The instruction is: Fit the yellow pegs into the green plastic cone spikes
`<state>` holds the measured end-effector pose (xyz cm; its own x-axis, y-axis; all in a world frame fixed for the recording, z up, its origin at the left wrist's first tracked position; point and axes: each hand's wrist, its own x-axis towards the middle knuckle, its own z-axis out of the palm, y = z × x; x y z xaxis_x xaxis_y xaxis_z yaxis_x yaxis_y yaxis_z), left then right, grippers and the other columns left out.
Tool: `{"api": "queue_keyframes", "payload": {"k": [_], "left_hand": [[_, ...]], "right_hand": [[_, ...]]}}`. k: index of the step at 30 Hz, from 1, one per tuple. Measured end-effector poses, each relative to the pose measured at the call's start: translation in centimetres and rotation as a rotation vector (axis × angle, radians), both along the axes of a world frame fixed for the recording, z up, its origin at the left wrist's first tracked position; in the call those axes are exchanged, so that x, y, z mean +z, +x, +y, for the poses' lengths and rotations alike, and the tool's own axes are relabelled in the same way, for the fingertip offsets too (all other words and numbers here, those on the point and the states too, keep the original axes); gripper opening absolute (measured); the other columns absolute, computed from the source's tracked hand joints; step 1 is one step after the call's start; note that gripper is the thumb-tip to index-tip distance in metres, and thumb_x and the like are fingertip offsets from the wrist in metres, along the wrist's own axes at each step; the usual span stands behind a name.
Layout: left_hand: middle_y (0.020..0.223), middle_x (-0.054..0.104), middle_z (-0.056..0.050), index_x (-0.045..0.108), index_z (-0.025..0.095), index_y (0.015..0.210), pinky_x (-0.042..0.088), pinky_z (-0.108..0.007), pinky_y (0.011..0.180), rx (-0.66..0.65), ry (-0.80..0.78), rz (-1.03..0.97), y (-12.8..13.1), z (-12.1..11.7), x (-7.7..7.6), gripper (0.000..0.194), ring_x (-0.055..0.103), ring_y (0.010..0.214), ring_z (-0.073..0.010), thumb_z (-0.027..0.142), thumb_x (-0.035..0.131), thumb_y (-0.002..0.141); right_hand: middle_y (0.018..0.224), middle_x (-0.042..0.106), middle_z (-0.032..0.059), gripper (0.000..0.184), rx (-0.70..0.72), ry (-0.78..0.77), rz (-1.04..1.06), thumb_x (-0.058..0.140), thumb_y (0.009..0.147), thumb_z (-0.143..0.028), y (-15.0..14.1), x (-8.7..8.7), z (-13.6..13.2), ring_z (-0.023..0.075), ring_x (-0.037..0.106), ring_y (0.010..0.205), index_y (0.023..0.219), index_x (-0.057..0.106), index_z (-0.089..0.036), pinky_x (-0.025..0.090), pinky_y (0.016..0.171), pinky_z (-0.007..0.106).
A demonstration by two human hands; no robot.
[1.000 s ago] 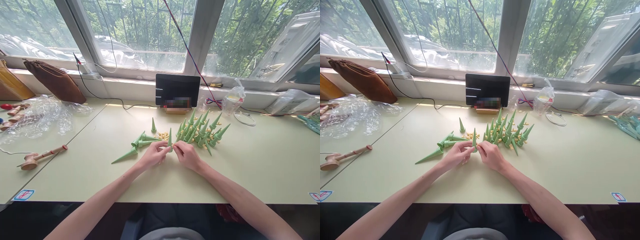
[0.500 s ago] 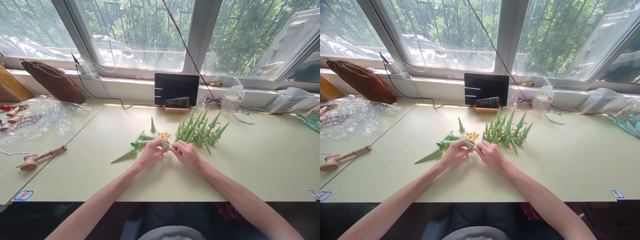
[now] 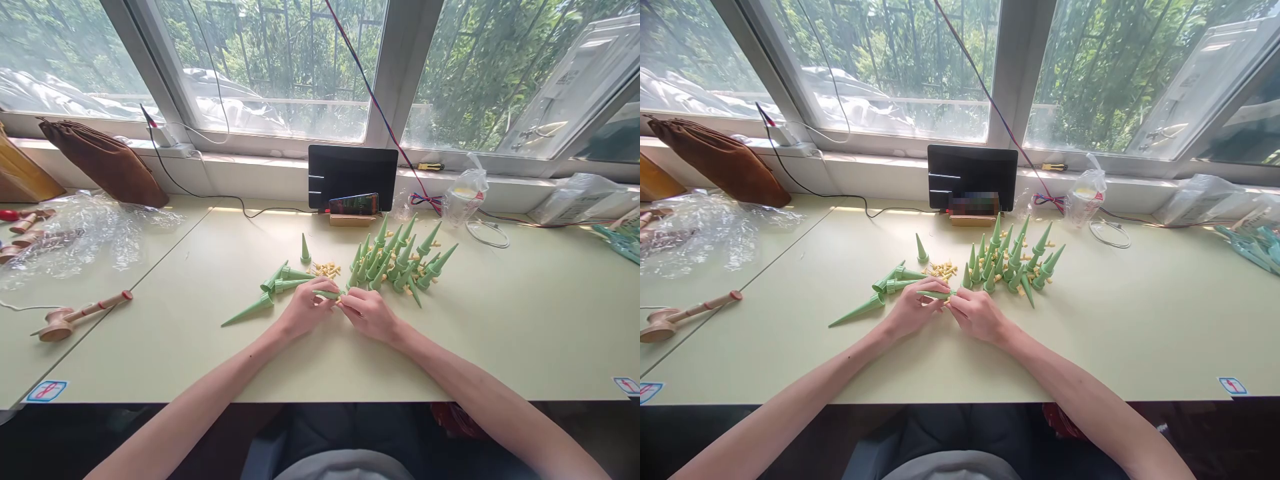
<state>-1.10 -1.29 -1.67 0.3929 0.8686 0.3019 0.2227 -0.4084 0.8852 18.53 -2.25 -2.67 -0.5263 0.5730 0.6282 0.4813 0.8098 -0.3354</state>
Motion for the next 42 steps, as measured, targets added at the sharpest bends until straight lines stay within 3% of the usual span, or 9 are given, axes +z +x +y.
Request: {"api": "queue_keyframes", "payload": {"k": [11, 21, 27, 31, 37, 39, 42], "left_hand": [[0.096, 0.061, -0.005, 0.069, 0.018, 0.09, 0.061, -0.024, 0.06, 0.005, 0.076, 0.033, 0.1, -0.1, -0.2, 0.014, 0.062, 0.076, -0.0124, 0.011, 0.061, 0.082], [0.093, 0.061, -0.004, 0.067, 0.018, 0.088, 0.056, -0.024, 0.061, 0.021, 0.099, 0.146, 0.2, -0.2, 0.3, 0.008, 0.06, 0.071, -0.0118, 0.02, 0.059, 0.087], [0.097, 0.062, -0.004, 0.065, 0.019, 0.092, 0.051, -0.023, 0.056, 0.057, 0.109, 0.19, 0.1, -0.3, 1.1, 0.009, 0.06, 0.062, -0.0092, 0.025, 0.06, 0.088], [0.089, 0.061, -0.002, 0.064, 0.019, 0.09, 0.048, -0.021, 0.053, 0.065, 0.122, 0.227, -0.2, -0.1, 1.2, 0.006, 0.059, 0.063, -0.0099, 0.023, 0.061, 0.086], [0.111, 0.06, -0.007, 0.059, 0.021, 0.113, 0.041, -0.018, 0.043, -0.019, 0.11, 0.215, -1.0, 0.1, 2.2, 0.032, 0.06, 0.068, -0.0102, 0.017, 0.059, 0.081], [0.114, 0.06, -0.008, 0.057, 0.021, 0.115, 0.04, -0.018, 0.042, 0.015, 0.116, 0.199, -1.3, 0.3, 2.6, 0.035, 0.06, 0.067, -0.0097, 0.014, 0.054, 0.081], [0.104, 0.062, -0.006, 0.06, 0.019, 0.104, 0.043, -0.02, 0.048, 0.17, 0.171, 0.211, -1.8, 0.8, 2.7, 0.026, 0.055, 0.057, -0.0072, 0.013, 0.053, 0.081]], "right_hand": [[0.061, 0.04, -0.0028, 0.028, -0.004, -0.125, 0.147, 0.052, 0.094, -0.019, -0.3, -0.4, 0.2, 0.0095, 0.035, 0.052, 0.067, 0.055, -0.017, 0.03, 0.05, 0.022], [0.057, 0.048, -0.0022, 0.028, -0.04, -0.287, 0.241, 0.057, 0.091, -0.025, -0.5, 0.3, 0.2, 0.0098, 0.041, 0.05, 0.065, 0.056, -0.017, 0.033, 0.049, 0.023], [0.063, 0.059, -0.0001, 0.018, -0.099, -0.422, 0.269, 0.059, 0.092, -0.03, -0.3, -0.1, 0.7, 0.0113, 0.048, 0.052, 0.08, 0.065, -0.017, 0.039, 0.049, 0.024], [0.061, 0.059, -0.0018, 0.015, -0.131, -0.439, 0.253, 0.06, 0.09, -0.03, -0.2, -0.4, 0.9, 0.011, 0.047, 0.048, 0.096, 0.066, -0.017, 0.04, 0.049, 0.024], [0.062, 0.059, -0.0035, 0.022, -0.118, -0.464, 0.262, 0.059, 0.09, -0.026, -0.2, 0.1, 0.5, 0.0103, 0.048, 0.045, 0.11, 0.059, -0.017, 0.041, 0.046, 0.023], [0.062, 0.057, -0.0042, 0.023, -0.118, -0.471, 0.295, 0.059, 0.09, -0.027, -0.2, 0.2, 0.4, 0.0098, 0.048, 0.044, 0.111, 0.056, -0.017, 0.04, 0.045, 0.022], [0.06, 0.053, -0.0054, 0.016, -0.14, -0.437, 0.358, 0.056, 0.091, -0.027, -0.3, 0.3, 0.2, 0.0094, 0.045, 0.044, 0.104, 0.053, -0.019, 0.038, 0.044, 0.022]]}}
